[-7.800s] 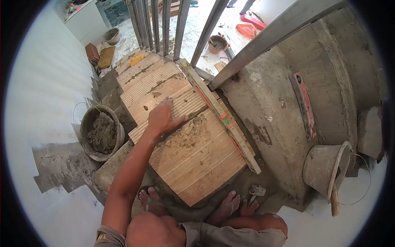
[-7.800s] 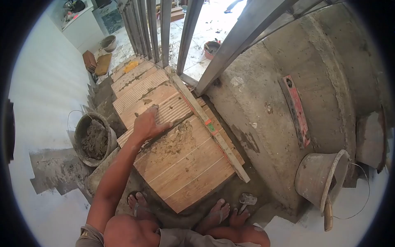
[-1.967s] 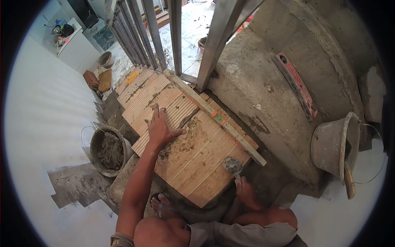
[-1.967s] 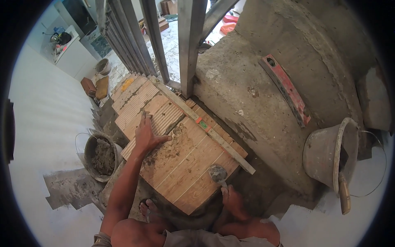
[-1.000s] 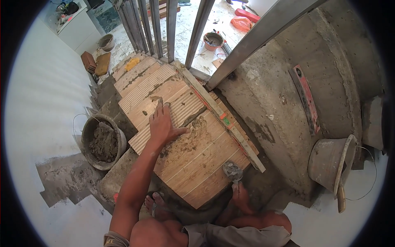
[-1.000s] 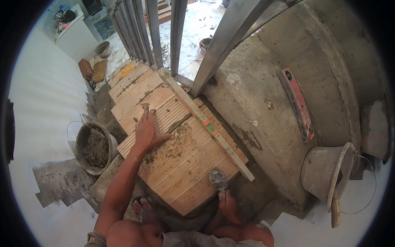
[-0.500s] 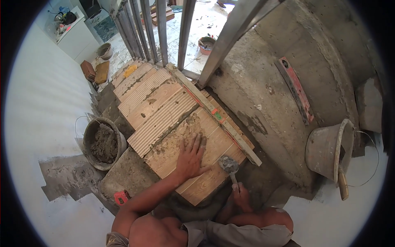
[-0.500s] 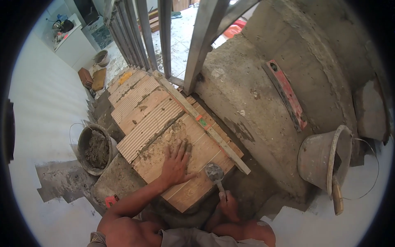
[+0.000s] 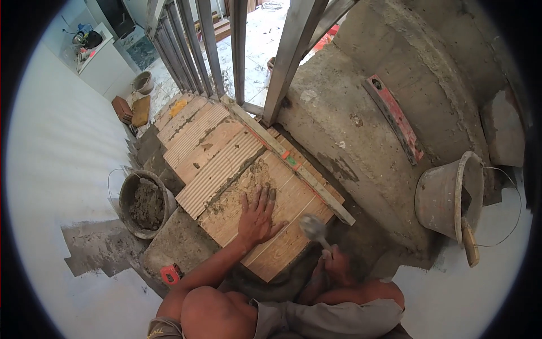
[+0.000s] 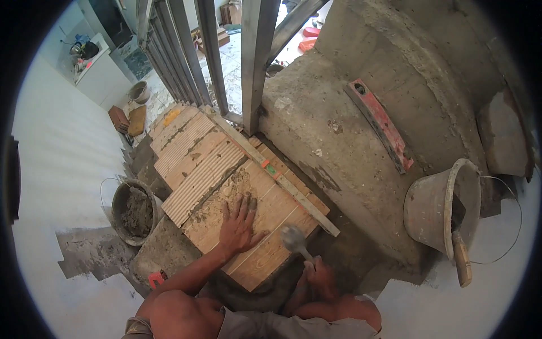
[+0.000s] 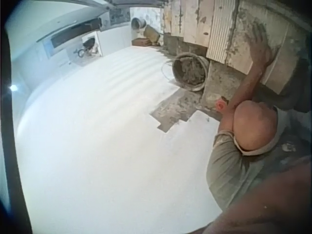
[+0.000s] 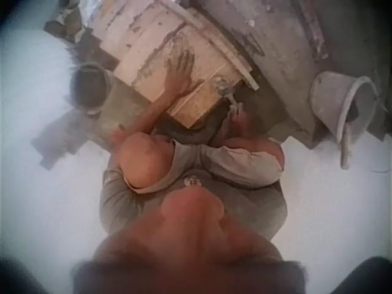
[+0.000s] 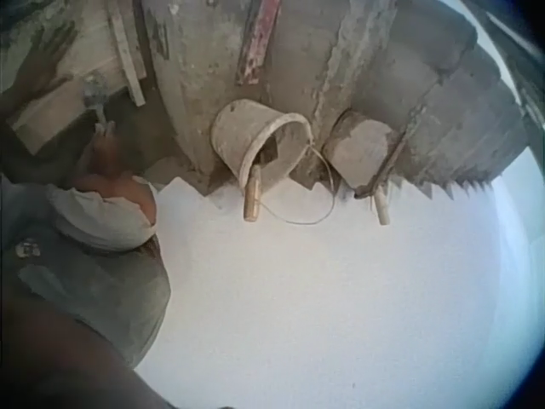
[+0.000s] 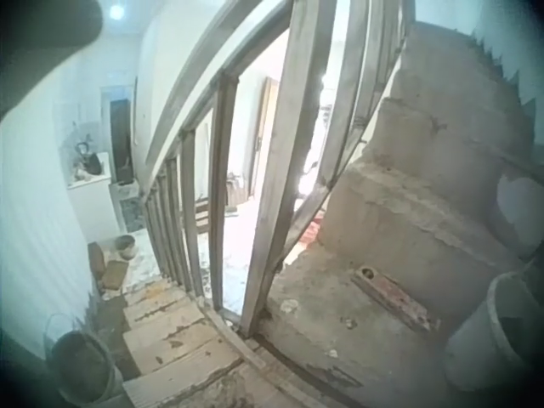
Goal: Apply mortar and lay decorative wooden-pattern tiles on concrete stairs.
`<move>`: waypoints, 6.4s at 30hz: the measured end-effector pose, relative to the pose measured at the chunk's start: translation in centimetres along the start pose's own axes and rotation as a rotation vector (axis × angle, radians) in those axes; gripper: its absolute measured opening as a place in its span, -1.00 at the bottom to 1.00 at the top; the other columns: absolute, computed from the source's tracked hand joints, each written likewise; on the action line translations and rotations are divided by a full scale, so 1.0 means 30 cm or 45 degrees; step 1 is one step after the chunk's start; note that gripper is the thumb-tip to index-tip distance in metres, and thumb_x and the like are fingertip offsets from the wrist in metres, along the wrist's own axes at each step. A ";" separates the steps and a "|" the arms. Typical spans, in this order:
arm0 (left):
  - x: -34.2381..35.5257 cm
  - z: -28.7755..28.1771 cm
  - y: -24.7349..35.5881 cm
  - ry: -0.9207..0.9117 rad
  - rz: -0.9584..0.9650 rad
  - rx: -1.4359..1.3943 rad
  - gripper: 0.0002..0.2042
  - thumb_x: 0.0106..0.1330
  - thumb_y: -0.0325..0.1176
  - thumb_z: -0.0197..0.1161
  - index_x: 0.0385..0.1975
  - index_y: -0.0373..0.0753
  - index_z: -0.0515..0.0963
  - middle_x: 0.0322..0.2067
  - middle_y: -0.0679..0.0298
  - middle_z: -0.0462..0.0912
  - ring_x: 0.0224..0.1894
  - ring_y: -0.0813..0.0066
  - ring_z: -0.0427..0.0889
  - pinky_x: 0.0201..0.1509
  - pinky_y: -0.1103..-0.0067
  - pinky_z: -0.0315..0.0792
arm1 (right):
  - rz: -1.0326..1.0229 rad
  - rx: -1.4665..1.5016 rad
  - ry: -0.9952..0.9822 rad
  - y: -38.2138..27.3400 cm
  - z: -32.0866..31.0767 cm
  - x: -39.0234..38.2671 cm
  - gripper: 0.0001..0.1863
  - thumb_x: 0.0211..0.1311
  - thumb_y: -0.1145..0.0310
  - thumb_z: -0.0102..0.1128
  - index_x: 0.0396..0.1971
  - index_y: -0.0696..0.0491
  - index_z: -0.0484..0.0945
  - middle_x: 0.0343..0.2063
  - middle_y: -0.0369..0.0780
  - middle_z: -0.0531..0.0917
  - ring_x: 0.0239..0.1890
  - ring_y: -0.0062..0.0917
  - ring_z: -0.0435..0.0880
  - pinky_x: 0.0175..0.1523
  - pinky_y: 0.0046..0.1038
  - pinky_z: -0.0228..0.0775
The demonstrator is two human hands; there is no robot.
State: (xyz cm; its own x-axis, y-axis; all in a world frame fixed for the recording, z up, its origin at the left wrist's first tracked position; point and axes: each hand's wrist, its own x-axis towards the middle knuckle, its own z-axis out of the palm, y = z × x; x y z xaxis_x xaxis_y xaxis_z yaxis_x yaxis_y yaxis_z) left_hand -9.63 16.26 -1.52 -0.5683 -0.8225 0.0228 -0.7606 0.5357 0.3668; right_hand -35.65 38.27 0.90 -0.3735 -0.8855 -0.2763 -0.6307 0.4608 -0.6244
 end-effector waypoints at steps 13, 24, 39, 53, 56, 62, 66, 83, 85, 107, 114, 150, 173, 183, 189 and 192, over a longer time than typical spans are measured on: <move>-0.026 -0.026 -0.022 0.023 0.005 -0.023 0.13 0.20 0.56 0.05 0.46 -0.44 0.22 0.51 -0.16 0.14 0.60 -0.09 -0.02 0.54 -0.23 -0.22 | -0.100 -0.114 -0.154 -0.152 0.014 0.125 -0.77 0.40 0.23 0.10 -0.23 0.11 0.50 -0.43 0.13 0.64 -0.31 0.21 0.64 -0.24 0.04 0.47; -0.031 -0.019 -0.012 -0.037 -0.039 -0.022 0.26 0.09 0.67 -0.01 0.50 -0.44 0.13 0.54 -0.12 0.08 0.61 -0.03 -0.02 0.54 -0.24 -0.21 | -0.246 -0.164 -0.061 -0.165 0.061 0.215 -0.66 0.46 0.12 0.10 -0.17 0.15 0.50 -0.38 0.14 0.66 -0.23 0.23 0.64 -0.20 0.03 0.49; -0.066 -0.020 -0.185 0.161 -0.210 0.036 0.13 0.25 0.58 -0.06 0.53 -0.38 0.09 0.55 -0.19 0.02 0.62 -0.13 -0.09 0.57 -0.18 -0.32 | -0.194 0.131 -0.203 -0.080 0.081 0.067 -0.70 0.46 0.14 0.06 -0.24 0.11 0.50 -0.48 0.01 0.55 -0.42 -0.04 0.58 -0.25 -0.15 0.43; -0.075 -0.131 -0.461 0.424 -0.554 0.267 0.24 -0.04 0.66 0.20 0.28 -0.55 0.35 0.33 -0.27 0.31 0.45 -0.16 0.22 0.55 -0.22 -0.30 | -0.184 -0.291 -0.521 -0.189 0.145 0.086 -0.56 0.49 -0.01 0.07 -0.24 0.13 0.50 -0.33 0.23 0.63 -0.21 0.31 0.58 -0.20 0.12 0.41; -0.058 -0.131 -0.439 0.377 -0.546 0.214 0.24 -0.02 0.65 0.20 0.32 -0.53 0.32 0.34 -0.26 0.32 0.47 -0.16 0.21 0.55 -0.22 -0.29 | -0.173 -0.139 -0.534 -0.196 0.117 0.087 -0.58 0.51 0.02 0.03 -0.26 0.14 0.48 -0.36 0.23 0.61 -0.22 0.31 0.58 -0.21 0.11 0.39; 0.082 -0.145 -0.517 0.337 -0.471 0.036 0.21 -0.02 0.61 0.26 0.33 -0.50 0.34 0.35 -0.20 0.36 0.47 -0.10 0.24 0.56 -0.15 -0.21 | -0.043 0.021 -0.382 -0.120 0.108 0.029 -0.58 0.51 0.02 0.03 -0.27 0.14 0.46 -0.42 0.19 0.60 -0.26 0.29 0.58 -0.25 0.05 0.37; 0.261 -0.222 -0.504 0.046 -0.570 -0.276 0.08 -0.01 0.48 0.40 0.27 -0.44 0.43 0.24 -0.16 0.52 0.35 -0.06 0.44 0.50 0.01 0.11 | -0.070 -0.006 -0.234 -0.072 0.093 0.022 -0.61 0.51 0.04 0.05 -0.27 0.11 0.48 -0.46 0.12 0.59 -0.35 0.20 0.60 -0.28 -0.04 0.41; 0.242 -0.191 -0.499 0.260 -0.399 -0.354 0.12 -0.13 0.40 0.53 0.29 -0.46 0.43 0.18 -0.19 0.55 0.19 -0.12 0.56 0.26 0.18 0.44 | 0.090 -0.137 -0.390 -0.136 0.092 0.084 -0.57 0.51 0.02 0.03 -0.18 0.16 0.48 -0.39 0.22 0.65 -0.21 0.30 0.61 -0.18 0.16 0.44; 0.241 -0.192 -0.515 0.233 -0.393 -0.326 0.17 -0.17 0.42 0.54 0.31 -0.47 0.41 0.22 -0.21 0.53 0.23 -0.12 0.54 0.30 0.18 0.42 | 0.109 -0.132 -0.426 -0.145 0.106 0.088 -0.58 0.50 0.03 0.03 -0.18 0.17 0.48 -0.39 0.24 0.65 -0.21 0.31 0.61 -0.17 0.17 0.44; 0.231 -0.191 -0.495 0.025 -0.406 -0.128 0.31 -0.14 0.56 0.40 0.49 -0.38 0.18 0.46 -0.17 0.24 0.52 -0.08 0.20 0.56 0.01 -0.01 | 0.331 0.353 0.015 0.199 -0.013 -0.281 -0.58 0.33 0.00 0.29 -0.29 0.13 0.56 -0.43 0.03 0.67 -0.36 -0.18 0.74 -0.21 -0.21 0.51; 0.240 -0.174 -0.512 -0.031 -0.455 -0.117 0.29 -0.11 0.55 0.40 0.51 -0.32 0.15 0.50 -0.13 0.18 0.56 -0.07 0.13 0.57 -0.08 -0.06 | 0.264 0.275 0.071 0.103 0.054 -0.225 -0.61 0.34 0.05 0.30 -0.25 0.14 0.57 -0.43 0.02 0.68 -0.37 -0.18 0.74 -0.21 -0.21 0.53; 0.240 -0.184 -0.486 -0.030 -0.561 -0.167 0.27 -0.13 0.45 0.48 0.52 -0.29 0.16 0.48 -0.14 0.24 0.54 -0.08 0.17 0.52 -0.21 -0.09 | -0.452 -0.110 -0.109 -0.273 0.228 0.273 -0.59 0.43 0.17 0.21 0.17 0.04 0.59 -0.28 0.02 0.73 -0.24 0.00 0.74 -0.16 -0.10 0.59; 0.243 -0.180 -0.487 0.012 -0.568 -0.171 0.21 -0.10 0.39 0.51 0.51 -0.27 0.19 0.48 -0.09 0.25 0.53 -0.06 0.20 0.51 -0.08 0.03 | -0.261 0.041 -0.132 -0.113 0.059 0.001 -0.61 0.41 0.23 0.23 0.14 0.06 0.59 -0.23 0.05 0.72 -0.18 0.05 0.71 -0.11 -0.12 0.58; 0.240 -0.186 -0.488 0.120 -0.532 -0.194 0.13 -0.17 0.35 0.58 0.35 -0.34 0.36 0.23 -0.04 0.53 0.25 -0.04 0.51 0.31 0.10 0.30 | -0.152 -0.001 -0.074 -0.086 0.110 -0.028 -0.62 0.37 0.26 0.29 0.11 0.11 0.61 -0.28 0.02 0.72 -0.25 -0.07 0.75 -0.14 -0.21 0.58; 0.269 -0.219 -0.492 0.001 -0.657 -0.315 0.12 -0.24 0.30 0.63 0.30 -0.34 0.39 0.13 -0.06 0.61 0.19 -0.04 0.56 0.31 0.11 0.32 | -0.164 -0.028 -0.073 -0.075 0.111 -0.035 -0.58 0.34 0.30 0.33 0.11 0.20 0.61 -0.25 0.04 0.74 -0.26 -0.08 0.76 -0.11 -0.25 0.58; 0.272 -0.212 -0.503 -0.006 -0.645 -0.329 0.12 -0.24 0.28 0.64 0.30 -0.35 0.38 0.14 -0.07 0.59 0.22 -0.06 0.54 0.39 0.03 0.24 | -0.190 -0.050 -0.072 -0.095 0.106 -0.020 -0.58 0.34 0.30 0.33 0.11 0.20 0.61 -0.22 0.05 0.74 -0.23 -0.06 0.75 -0.09 -0.24 0.58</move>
State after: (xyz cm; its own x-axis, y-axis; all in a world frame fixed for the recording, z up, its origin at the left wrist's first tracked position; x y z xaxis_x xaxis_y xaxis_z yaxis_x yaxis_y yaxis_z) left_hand -0.80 0.26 -0.95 -0.1544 -0.9634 -0.2193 -0.8374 0.0098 0.5465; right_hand -31.47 37.31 0.52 -0.2355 -0.9458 -0.2237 -0.7028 0.3247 -0.6330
